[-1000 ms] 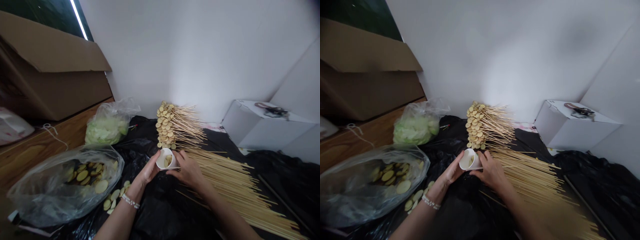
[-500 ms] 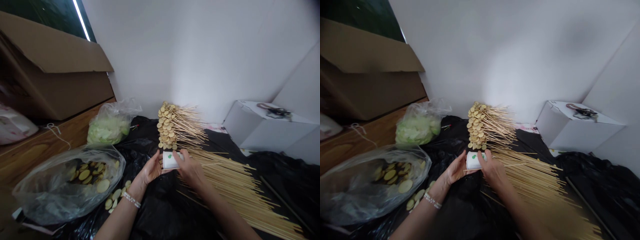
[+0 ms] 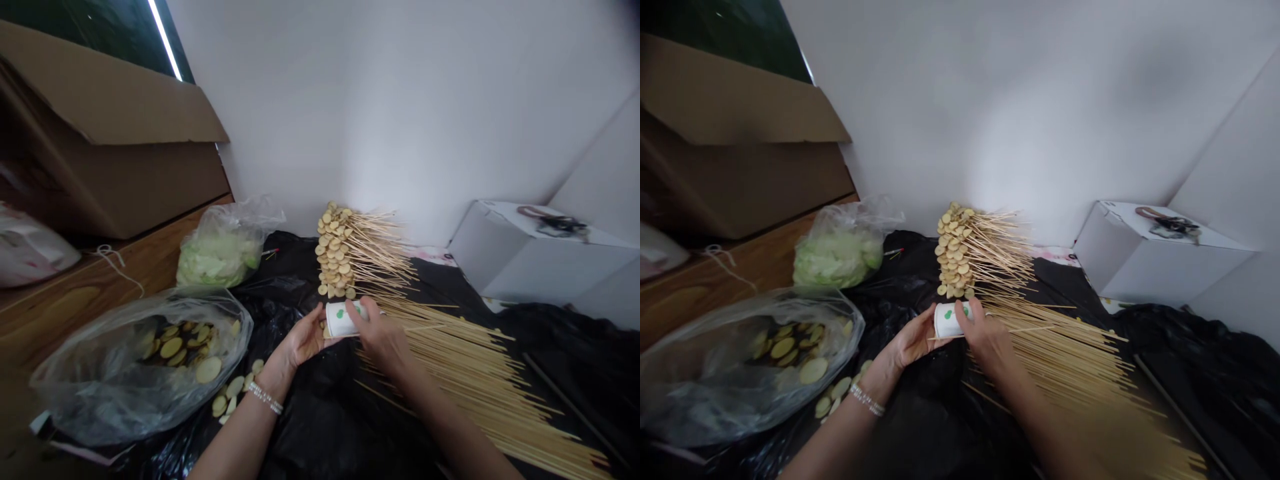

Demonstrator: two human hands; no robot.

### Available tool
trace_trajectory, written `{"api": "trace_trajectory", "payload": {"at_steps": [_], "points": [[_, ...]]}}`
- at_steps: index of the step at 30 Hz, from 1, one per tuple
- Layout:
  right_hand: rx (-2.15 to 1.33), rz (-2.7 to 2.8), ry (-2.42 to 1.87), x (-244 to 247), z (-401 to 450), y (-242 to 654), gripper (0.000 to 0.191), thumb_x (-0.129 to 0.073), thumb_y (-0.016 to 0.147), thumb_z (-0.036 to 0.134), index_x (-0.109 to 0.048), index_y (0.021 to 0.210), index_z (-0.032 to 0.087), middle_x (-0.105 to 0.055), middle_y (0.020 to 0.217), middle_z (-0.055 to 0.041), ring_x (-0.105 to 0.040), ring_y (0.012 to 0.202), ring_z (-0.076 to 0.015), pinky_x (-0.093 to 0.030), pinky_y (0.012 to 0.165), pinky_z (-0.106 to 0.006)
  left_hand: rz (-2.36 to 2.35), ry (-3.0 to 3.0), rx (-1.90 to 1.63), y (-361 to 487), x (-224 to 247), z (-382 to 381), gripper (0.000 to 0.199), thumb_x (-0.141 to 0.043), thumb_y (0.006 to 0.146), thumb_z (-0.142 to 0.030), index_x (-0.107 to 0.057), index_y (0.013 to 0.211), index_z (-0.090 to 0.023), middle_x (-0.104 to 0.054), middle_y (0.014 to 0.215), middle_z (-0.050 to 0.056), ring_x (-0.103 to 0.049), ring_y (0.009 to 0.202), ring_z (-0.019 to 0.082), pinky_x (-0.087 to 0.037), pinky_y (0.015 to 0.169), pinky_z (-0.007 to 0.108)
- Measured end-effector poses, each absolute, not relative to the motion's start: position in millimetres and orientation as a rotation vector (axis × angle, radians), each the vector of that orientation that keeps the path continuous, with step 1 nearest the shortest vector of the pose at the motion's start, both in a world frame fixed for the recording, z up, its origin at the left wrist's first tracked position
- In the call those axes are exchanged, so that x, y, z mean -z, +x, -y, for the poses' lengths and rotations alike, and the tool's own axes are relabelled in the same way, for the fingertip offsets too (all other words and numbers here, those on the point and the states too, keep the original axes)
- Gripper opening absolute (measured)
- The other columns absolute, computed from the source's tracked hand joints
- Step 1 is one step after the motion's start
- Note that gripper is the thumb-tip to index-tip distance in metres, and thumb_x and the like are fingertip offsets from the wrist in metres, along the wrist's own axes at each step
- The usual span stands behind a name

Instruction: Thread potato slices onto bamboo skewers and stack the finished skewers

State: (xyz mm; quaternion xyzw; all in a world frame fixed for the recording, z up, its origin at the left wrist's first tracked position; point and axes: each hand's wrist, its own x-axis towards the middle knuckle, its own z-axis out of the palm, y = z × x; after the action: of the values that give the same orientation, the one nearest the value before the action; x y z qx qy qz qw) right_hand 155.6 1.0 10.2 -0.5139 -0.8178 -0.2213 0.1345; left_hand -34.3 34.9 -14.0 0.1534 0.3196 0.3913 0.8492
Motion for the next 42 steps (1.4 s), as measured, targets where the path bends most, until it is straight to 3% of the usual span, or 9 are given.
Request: {"api": "trace_trajectory", "payload": {"at_steps": [6, 11, 15, 27, 30, 38, 42], "points": [[0.407, 2.296, -1.523, -11, -5, 161, 0.053, -0.054, 0.083, 0.022, -0.048, 0.135, 0.026, -0.051, 0.126, -0.0133, -0.061, 0.070, -0.0156, -0.046, 0.054, -0.023, -0.684, 0.379, -0.863, -34, 7, -31, 0.034, -0.043, 0.093, -0.035, -0.059, 0.107, -0.008, -0.068, 0.098, 0.014, -0.066, 0.089, 0.022, -0.052, 0.083, 0.039], [0.531, 2.277, -1.428, -6, -5, 162, 0.050, -0.048, 0.086, 0.021, -0.049, 0.135, 0.028, -0.052, 0.127, -0.0134, -0.059, 0.063, -0.0135, -0.044, 0.051, -0.023, -0.701, 0.369, -0.847, -34, 4, -31, 0.035, -0.041, 0.094, -0.036, -0.059, 0.109, -0.010, -0.069, 0.097, 0.012, -0.067, 0.085, 0.021, -0.055, 0.072, 0.034], [0.575, 2.305, -1.447, -4, -7, 165, 0.054, -0.046, 0.084, 0.014, -0.049, 0.135, 0.028, -0.052, 0.128, -0.0137, -0.058, 0.059, -0.0130, -0.042, 0.048, -0.023, -0.714, 0.353, -0.840, -34, 6, -31, 0.036, -0.044, 0.093, -0.037, -0.058, 0.108, -0.008, -0.068, 0.097, 0.013, -0.067, 0.086, 0.023, -0.056, 0.073, 0.035], [0.480, 2.229, -1.509, -8, -8, 167, 0.053, -0.050, 0.084, 0.020, -0.046, 0.137, 0.026, -0.050, 0.129, -0.0134, -0.062, 0.073, -0.0173, -0.046, 0.053, -0.024, -0.692, 0.367, -0.805, -35, 8, -31, 0.030, -0.045, 0.093, -0.037, -0.060, 0.098, -0.011, -0.068, 0.085, 0.011, -0.067, 0.077, 0.018, -0.055, 0.070, 0.030], [0.433, 2.296, -1.531, -9, -7, 166, 0.053, -0.051, 0.083, 0.019, -0.048, 0.135, 0.026, -0.050, 0.128, -0.0133, -0.061, 0.069, -0.0155, -0.046, 0.053, -0.024, -0.749, 0.351, -0.807, -35, 9, -31, 0.028, -0.046, 0.092, -0.035, -0.060, 0.096, -0.011, -0.068, 0.086, 0.010, -0.067, 0.076, 0.018, -0.055, 0.069, 0.030], [0.400, 2.317, -1.567, -8, -8, 165, 0.055, -0.052, 0.082, 0.017, -0.045, 0.136, 0.026, -0.049, 0.131, -0.0122, -0.062, 0.070, -0.0156, -0.046, 0.055, -0.024, -0.833, 0.315, -0.832, -33, 7, -31, 0.024, -0.048, 0.091, -0.033, -0.060, 0.094, -0.012, -0.069, 0.081, 0.008, -0.067, 0.071, 0.016, -0.056, 0.064, 0.029], [0.275, 2.241, -1.579, -11, -8, 166, 0.059, -0.055, 0.079, 0.016, -0.044, 0.136, 0.026, -0.047, 0.130, -0.0114, -0.062, 0.079, -0.0177, -0.049, 0.060, -0.024, -0.821, 0.284, -0.809, -33, 7, -32, 0.029, -0.049, 0.091, -0.034, -0.061, 0.101, -0.008, -0.070, 0.080, 0.010, -0.068, 0.066, 0.016, -0.056, 0.060, 0.025]]}}
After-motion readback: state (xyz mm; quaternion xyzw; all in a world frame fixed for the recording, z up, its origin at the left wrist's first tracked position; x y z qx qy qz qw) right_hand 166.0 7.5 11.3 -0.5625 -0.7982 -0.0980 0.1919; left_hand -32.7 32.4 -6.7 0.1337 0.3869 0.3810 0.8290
